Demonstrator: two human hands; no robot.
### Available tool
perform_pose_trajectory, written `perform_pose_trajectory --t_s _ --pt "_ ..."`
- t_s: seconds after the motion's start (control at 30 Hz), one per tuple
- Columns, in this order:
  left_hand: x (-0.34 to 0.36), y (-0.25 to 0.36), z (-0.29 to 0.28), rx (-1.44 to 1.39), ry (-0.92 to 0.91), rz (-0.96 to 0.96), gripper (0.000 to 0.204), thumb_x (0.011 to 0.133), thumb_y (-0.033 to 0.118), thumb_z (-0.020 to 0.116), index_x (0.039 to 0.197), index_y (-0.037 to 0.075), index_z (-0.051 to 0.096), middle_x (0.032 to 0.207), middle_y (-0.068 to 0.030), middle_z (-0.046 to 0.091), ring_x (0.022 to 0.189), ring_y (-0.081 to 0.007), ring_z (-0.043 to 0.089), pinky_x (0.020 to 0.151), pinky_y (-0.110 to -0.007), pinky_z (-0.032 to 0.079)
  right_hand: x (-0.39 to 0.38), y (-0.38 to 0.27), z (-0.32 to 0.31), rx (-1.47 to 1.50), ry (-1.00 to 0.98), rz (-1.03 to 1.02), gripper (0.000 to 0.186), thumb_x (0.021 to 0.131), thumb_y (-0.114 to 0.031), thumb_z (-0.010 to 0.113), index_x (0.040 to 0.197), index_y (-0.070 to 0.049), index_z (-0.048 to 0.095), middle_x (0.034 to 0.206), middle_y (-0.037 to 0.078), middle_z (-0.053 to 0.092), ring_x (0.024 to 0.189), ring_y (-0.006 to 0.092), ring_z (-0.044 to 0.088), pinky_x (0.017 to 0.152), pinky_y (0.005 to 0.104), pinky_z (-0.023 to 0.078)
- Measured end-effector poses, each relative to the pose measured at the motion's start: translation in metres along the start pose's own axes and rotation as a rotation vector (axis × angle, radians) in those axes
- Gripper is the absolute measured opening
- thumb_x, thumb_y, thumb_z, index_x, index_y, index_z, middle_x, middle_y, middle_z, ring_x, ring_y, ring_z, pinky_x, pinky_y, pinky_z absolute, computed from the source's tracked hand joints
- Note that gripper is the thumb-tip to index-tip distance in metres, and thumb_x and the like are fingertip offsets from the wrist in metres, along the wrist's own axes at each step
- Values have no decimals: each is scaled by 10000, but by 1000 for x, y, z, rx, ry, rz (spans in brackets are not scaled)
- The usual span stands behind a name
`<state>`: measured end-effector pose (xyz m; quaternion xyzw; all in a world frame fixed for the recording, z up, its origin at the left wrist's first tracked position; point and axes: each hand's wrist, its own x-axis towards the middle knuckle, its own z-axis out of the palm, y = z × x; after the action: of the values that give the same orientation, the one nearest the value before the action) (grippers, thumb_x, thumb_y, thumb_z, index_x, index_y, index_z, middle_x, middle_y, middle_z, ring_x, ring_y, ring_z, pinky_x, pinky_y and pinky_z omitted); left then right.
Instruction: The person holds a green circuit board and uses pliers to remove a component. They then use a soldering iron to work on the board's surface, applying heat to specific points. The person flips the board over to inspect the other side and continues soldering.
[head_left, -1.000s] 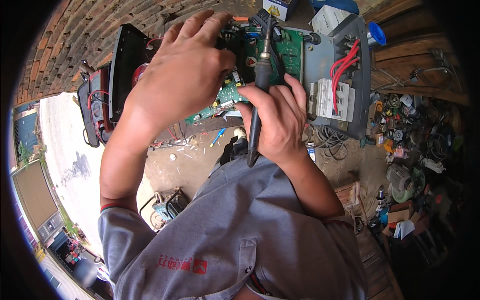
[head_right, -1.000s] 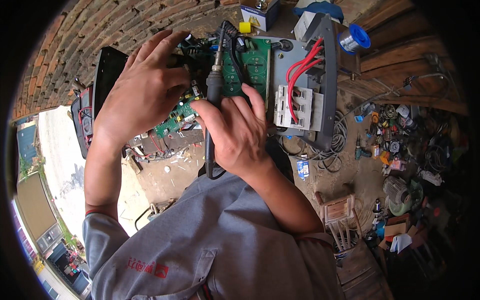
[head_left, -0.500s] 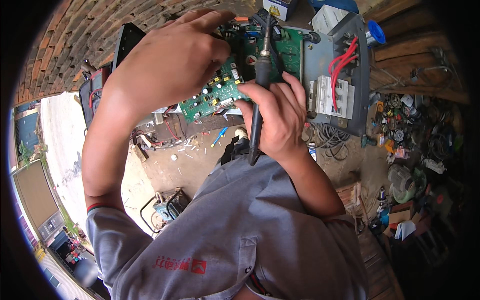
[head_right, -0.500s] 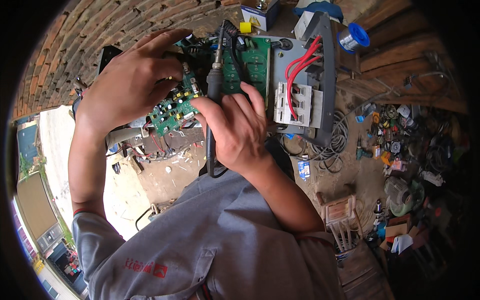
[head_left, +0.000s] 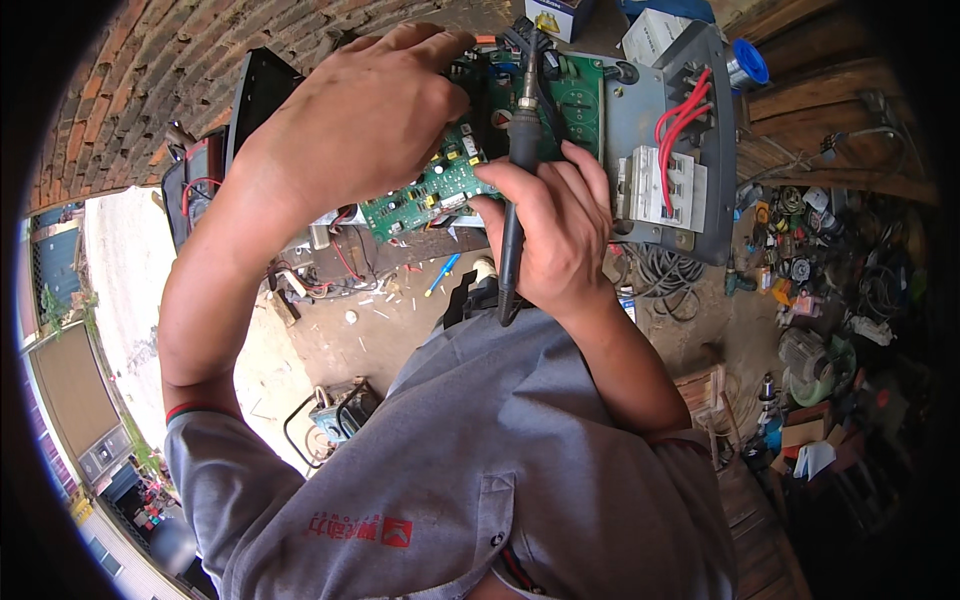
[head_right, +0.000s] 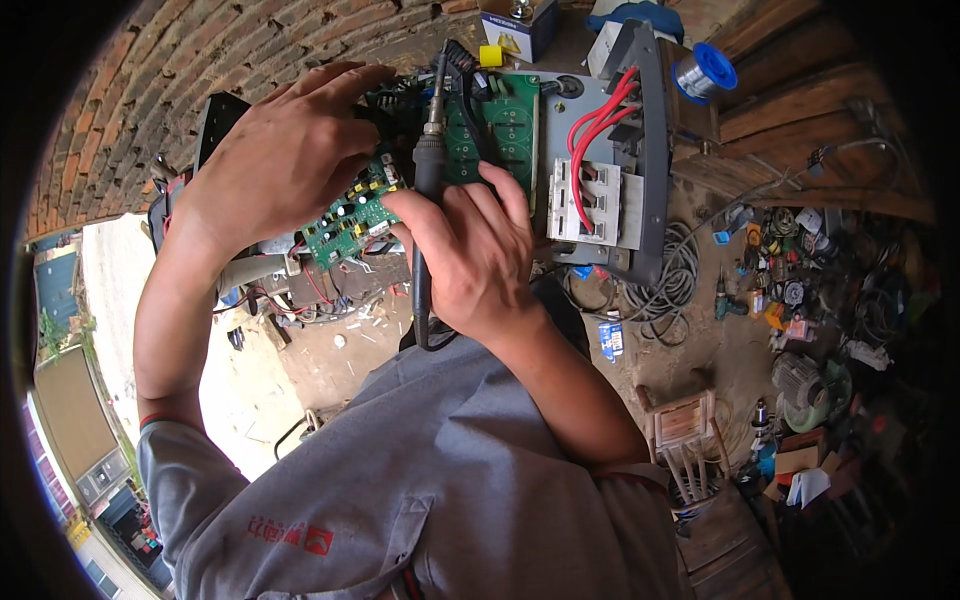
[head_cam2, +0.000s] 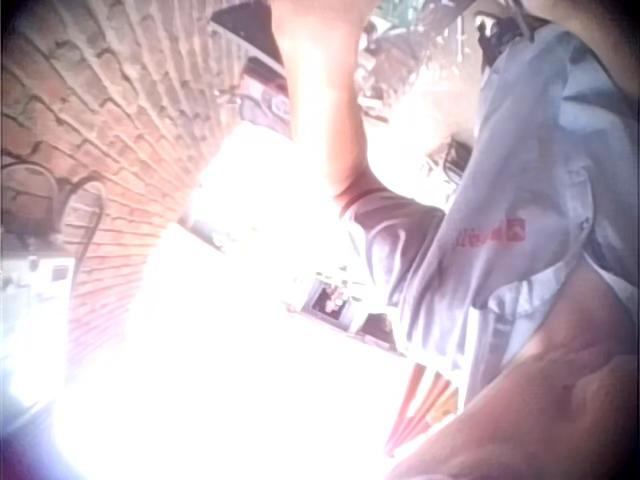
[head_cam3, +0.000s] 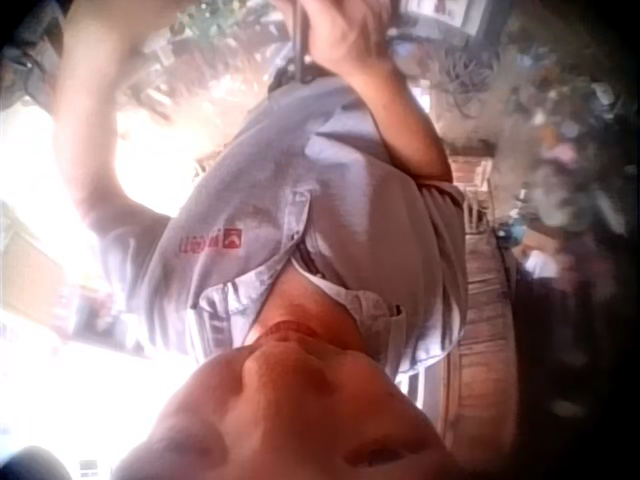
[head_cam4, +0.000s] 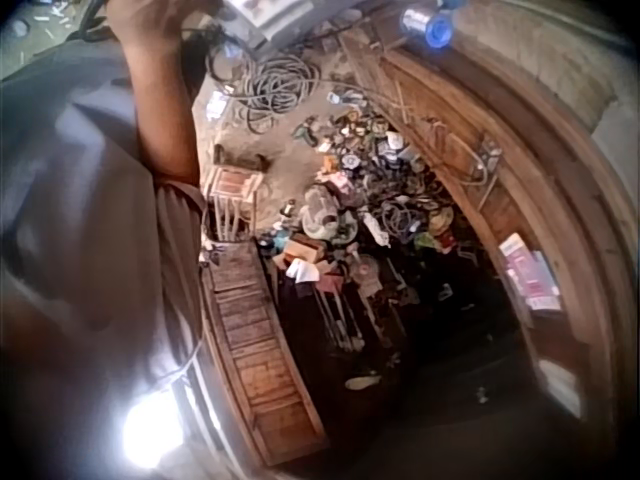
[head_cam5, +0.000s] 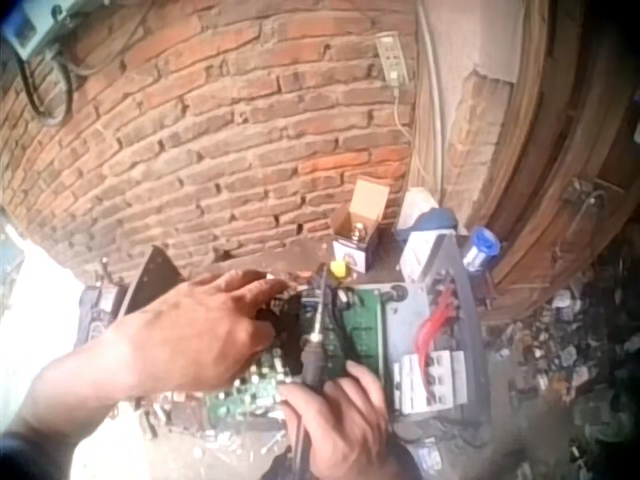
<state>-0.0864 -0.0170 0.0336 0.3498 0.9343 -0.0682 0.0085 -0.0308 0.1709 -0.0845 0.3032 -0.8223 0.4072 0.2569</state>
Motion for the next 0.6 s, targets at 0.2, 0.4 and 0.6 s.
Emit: perform_pose_trajectory --t_s 0.2,0.4,0.6 --pt "1 1 0 -28 -39 -26 186 879 149 665 1008 38 737 1422 -177 549 1316 -368 510 1037 -449 479 0 1 1 3 6 0 361 754 -74 803 1083 -78 654 819 67 652 745 280 627 928 468 461" --pt "2 1 2 -100 -16 -57 164 863 145 679 968 29 727 1408 -178 555 1317 -366 505 1044 -449 472 0 0 -1 0 1 4 363 754 -75 804 1084 -77 653 850 62 671 753 276 632 933 469 461" --pt "2 -3 8 -225 -1 -79 137 851 131 685 926 22 721 1392 -186 562 1308 -372 509 1050 -447 466 -1 1 1 0 7 -1 367 755 -74 802 1090 -77 651 871 63 684 759 274 636 935 470 460"
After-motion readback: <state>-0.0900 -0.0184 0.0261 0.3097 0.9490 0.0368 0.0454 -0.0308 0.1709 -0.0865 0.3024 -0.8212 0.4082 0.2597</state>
